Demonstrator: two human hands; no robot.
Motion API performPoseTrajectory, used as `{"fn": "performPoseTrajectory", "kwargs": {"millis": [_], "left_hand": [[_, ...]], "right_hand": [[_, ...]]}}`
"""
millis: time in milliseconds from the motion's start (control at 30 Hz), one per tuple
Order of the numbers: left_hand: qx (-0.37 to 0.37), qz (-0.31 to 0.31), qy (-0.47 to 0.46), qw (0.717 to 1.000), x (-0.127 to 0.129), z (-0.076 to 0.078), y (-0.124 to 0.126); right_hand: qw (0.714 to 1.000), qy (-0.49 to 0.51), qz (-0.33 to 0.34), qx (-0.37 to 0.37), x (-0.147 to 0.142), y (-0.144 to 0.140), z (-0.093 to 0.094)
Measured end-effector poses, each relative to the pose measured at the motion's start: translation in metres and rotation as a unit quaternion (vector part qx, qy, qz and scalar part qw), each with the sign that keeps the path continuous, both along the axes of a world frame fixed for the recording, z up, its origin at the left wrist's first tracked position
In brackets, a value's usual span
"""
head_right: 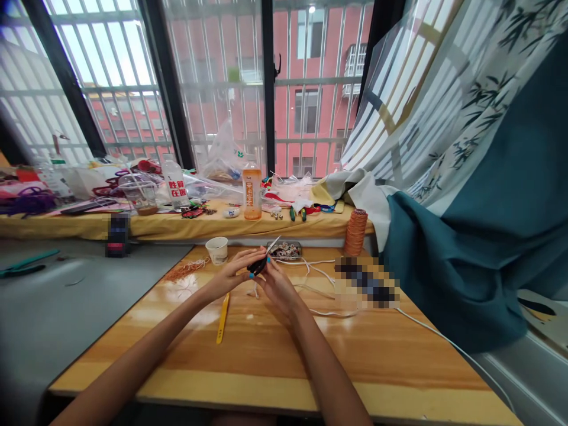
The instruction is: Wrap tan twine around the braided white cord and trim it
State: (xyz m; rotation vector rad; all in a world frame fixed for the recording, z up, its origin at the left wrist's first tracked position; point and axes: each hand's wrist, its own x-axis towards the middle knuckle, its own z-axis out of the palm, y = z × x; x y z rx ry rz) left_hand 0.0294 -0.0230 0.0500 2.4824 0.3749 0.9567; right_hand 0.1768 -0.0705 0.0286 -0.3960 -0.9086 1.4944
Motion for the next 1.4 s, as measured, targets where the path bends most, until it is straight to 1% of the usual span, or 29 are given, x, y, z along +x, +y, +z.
{"fn": "performPoseTrajectory", "kwargs": {"millis": [100,167,200,267,333,367,433,467,533,633,767,833,900,1000,1100,1300,1400], "left_hand": [[-0.013,-0.005,-0.001,1.000,-0.001,0.001,-0.001],[-0.014,0.025,-0.013,1.000,-0.001,0.001,-0.001],[-0.013,0.063,-0.019,0.998,-0.002,-0.001,0.000],[-0.001,0.174,-0.004,0.985,-0.002,-0.008,0.002],[0.029,0.276,0.060,0.959,-0.001,-0.018,0.003],[0.046,0.306,0.105,0.945,0.000,-0.024,0.004],[0.069,0.328,0.185,0.924,0.002,-0.033,0.003],[0.072,0.331,0.209,0.917,0.003,-0.036,0.003],[0.069,0.340,0.228,0.910,0.006,-0.038,0.001],[0.070,0.351,0.222,0.907,0.010,-0.037,-0.002],[0.093,0.352,0.210,0.907,0.014,-0.039,-0.003],[0.098,0.340,0.206,0.912,0.015,-0.041,-0.003],[0.089,0.321,0.204,0.921,0.015,-0.043,-0.003],[0.065,0.287,0.201,0.934,0.015,-0.044,-0.003],[0.058,0.268,0.186,0.943,0.014,-0.044,-0.005],[0.053,0.250,0.175,0.951,0.014,-0.042,-0.016],[0.057,0.246,0.172,0.952,0.014,-0.041,-0.021]], "right_hand": [[1.000,0.000,0.006,0.009,0.004,0.001,-0.001],[1.000,-0.005,0.001,0.007,0.008,0.002,-0.002],[1.000,-0.011,-0.005,0.005,0.010,0.002,-0.001],[0.999,-0.029,-0.021,-0.001,0.015,0.003,0.000],[0.998,-0.053,-0.030,-0.011,0.019,0.002,0.002],[0.997,-0.066,-0.029,-0.015,0.020,0.001,0.004],[0.996,-0.087,-0.019,-0.015,0.021,-0.003,0.006],[0.995,-0.094,-0.014,-0.012,0.021,-0.004,0.008],[0.995,-0.098,-0.016,-0.009,0.021,-0.006,0.009],[0.995,-0.086,-0.038,-0.017,0.021,-0.004,0.009],[0.992,-0.085,-0.084,-0.047,0.023,0.002,0.005],[0.987,-0.091,-0.115,-0.062,0.023,0.005,0.002],[0.985,-0.090,-0.135,-0.060,0.024,0.009,-0.002],[0.985,-0.081,-0.148,-0.044,0.025,0.013,-0.007],[0.982,-0.087,-0.161,-0.044,0.027,0.015,-0.010],[0.964,-0.135,-0.217,-0.072,0.027,0.012,-0.009],[0.962,-0.144,-0.219,-0.078,0.026,0.010,-0.007]]}}
